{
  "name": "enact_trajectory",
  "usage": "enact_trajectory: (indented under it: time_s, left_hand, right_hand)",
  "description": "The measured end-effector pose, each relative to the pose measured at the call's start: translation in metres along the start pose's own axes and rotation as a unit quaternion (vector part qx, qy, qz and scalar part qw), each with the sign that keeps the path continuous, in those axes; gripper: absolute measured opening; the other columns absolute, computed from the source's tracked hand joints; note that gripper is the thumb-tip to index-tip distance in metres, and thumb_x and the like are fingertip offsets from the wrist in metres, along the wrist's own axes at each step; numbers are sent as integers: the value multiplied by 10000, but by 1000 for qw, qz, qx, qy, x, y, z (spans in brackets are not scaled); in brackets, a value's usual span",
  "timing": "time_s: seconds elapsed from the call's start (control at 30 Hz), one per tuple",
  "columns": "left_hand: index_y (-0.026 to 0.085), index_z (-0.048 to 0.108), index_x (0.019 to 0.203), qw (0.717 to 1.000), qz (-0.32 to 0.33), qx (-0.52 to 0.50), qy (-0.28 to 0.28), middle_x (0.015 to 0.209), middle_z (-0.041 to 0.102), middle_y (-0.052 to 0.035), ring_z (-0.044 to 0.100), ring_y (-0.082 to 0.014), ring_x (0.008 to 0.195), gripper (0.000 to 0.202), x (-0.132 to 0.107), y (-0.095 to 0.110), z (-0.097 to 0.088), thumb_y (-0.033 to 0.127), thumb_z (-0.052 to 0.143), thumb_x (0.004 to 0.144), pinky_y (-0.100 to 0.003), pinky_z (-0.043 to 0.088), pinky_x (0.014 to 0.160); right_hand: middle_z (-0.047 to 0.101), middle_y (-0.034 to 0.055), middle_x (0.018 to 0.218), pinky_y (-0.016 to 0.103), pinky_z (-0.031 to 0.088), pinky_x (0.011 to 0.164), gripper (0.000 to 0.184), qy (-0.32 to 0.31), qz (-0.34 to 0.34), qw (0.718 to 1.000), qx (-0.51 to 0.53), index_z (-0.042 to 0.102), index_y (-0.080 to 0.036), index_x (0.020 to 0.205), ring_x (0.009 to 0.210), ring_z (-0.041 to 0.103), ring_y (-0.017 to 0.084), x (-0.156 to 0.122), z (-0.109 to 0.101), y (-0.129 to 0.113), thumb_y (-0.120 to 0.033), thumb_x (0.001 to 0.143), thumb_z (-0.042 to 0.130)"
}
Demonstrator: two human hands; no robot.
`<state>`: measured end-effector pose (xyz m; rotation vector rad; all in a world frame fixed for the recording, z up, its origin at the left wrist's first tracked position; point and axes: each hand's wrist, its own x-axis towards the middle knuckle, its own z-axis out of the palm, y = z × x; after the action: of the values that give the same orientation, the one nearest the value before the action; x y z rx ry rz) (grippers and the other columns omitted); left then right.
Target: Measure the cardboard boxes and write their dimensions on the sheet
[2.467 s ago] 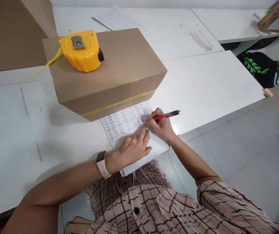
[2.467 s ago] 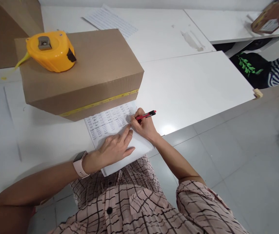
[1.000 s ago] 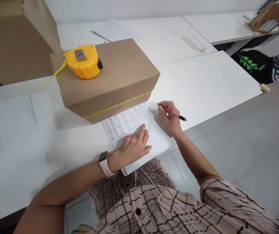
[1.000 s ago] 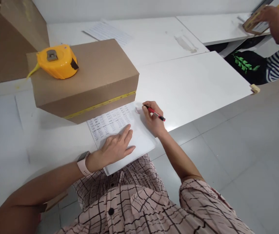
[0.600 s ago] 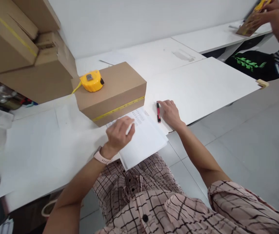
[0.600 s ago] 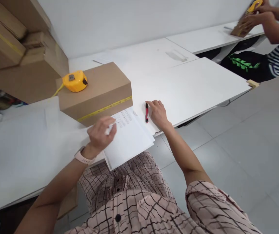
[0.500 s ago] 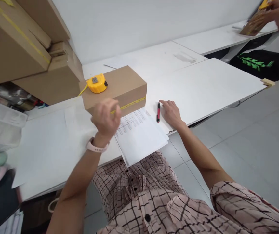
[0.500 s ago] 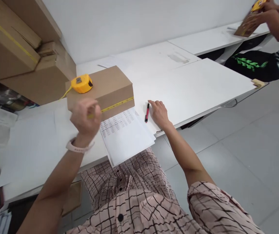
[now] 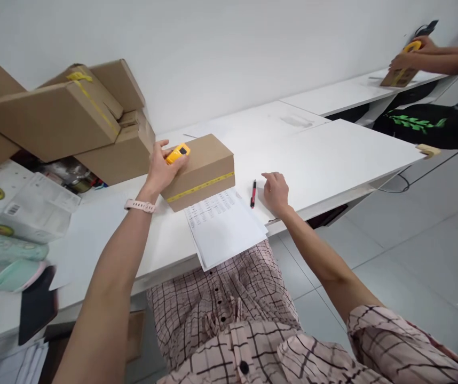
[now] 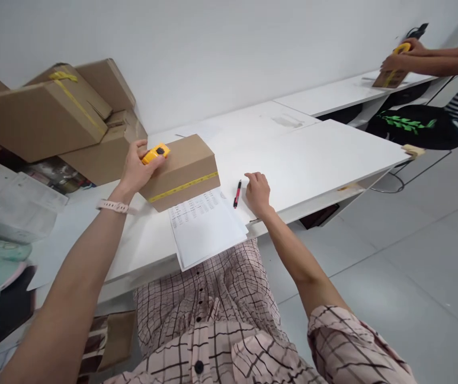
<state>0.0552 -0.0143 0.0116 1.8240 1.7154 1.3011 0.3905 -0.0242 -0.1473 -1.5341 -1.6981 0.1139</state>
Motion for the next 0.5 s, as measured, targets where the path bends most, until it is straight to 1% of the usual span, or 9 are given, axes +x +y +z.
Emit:
enact_trajectory:
  time_s: [0.03,0.1,0.13,0.2,0.23,0.3,0.37,0.43,0.5]
  left_hand:
    - [195,502,1327,999,-5,-31,-22,1113,672,-120,655,-316,1085,702,-8,8,-1,509,773,760,-469,529,909]
    - [180,519,1298,990,-28,-110,-85,1109,690,-123,689,-269,966,661,-24,25,-2,581,701,805,-378,558,751]
    - [173,537,1266,981,-41,-149,-117,1117,695,-129,692,-255,937,647,-31,34,-2,599,693,806,-341,551,692]
    - [162,568,1199,965,-64,-199,-161,1116,700,-136,686,-235,900,632,-42,50,-3,608,722,779,-293,527,621]
    - [160,578,1176,962,-70,-204,-169,1105,702,-133,681,-226,882,623,-47,55,-3,601,738,768,-281,518,601]
    - [161,583,1169,962,-76,-199,-173,1093,703,-122,671,-210,859,602,-54,62,-4,577,749,766,-274,510,591]
    - [165,579,1191,962,-80,-191,-178,1096,704,-114,667,-203,859,597,-60,64,-8,553,755,773,-276,511,603]
    - [168,575,1216,963,-87,-186,-177,1110,705,-113,669,-205,881,614,-64,64,-16,542,770,769,-282,520,632]
    - [172,578,1231,965,-92,-179,-167,1126,707,-109,673,-206,903,645,-65,63,-27,543,792,750,-288,529,671]
  right_hand:
    - [675,160,1126,442,486,952,408,29,12,998,55,689,-176,1126,1116,592,286,3,-6,-10,-64,896,371]
    - [691,124,1094,427,495,979,301,39,41,975,216,678,-191,1022,1073,628,243,14,-20,-39,-109,901,415]
    - [705,106,1073,409,514,960,226,2,67,946,317,669,-193,997,1030,652,222,21,-27,-56,-149,906,467]
    - [725,89,1011,379,552,907,158,-139,119,854,487,664,-187,1022,962,687,197,36,-43,-92,-221,920,547]
    - [733,93,982,366,563,889,162,-203,132,809,535,671,-178,1033,933,698,191,42,-49,-108,-261,935,572]
    - [745,109,939,346,582,852,190,-280,151,748,583,684,-157,1024,887,710,193,51,-59,-136,-317,946,617]
    - [746,119,894,349,595,815,208,-321,167,720,592,690,-147,997,849,712,204,55,-64,-154,-344,945,654]
    - [733,114,839,353,601,772,211,-336,173,716,587,689,-148,957,796,699,204,57,-66,-167,-357,928,699]
    - [701,87,782,332,591,720,209,-334,162,721,585,680,-159,895,720,657,175,62,-67,-176,-352,892,760]
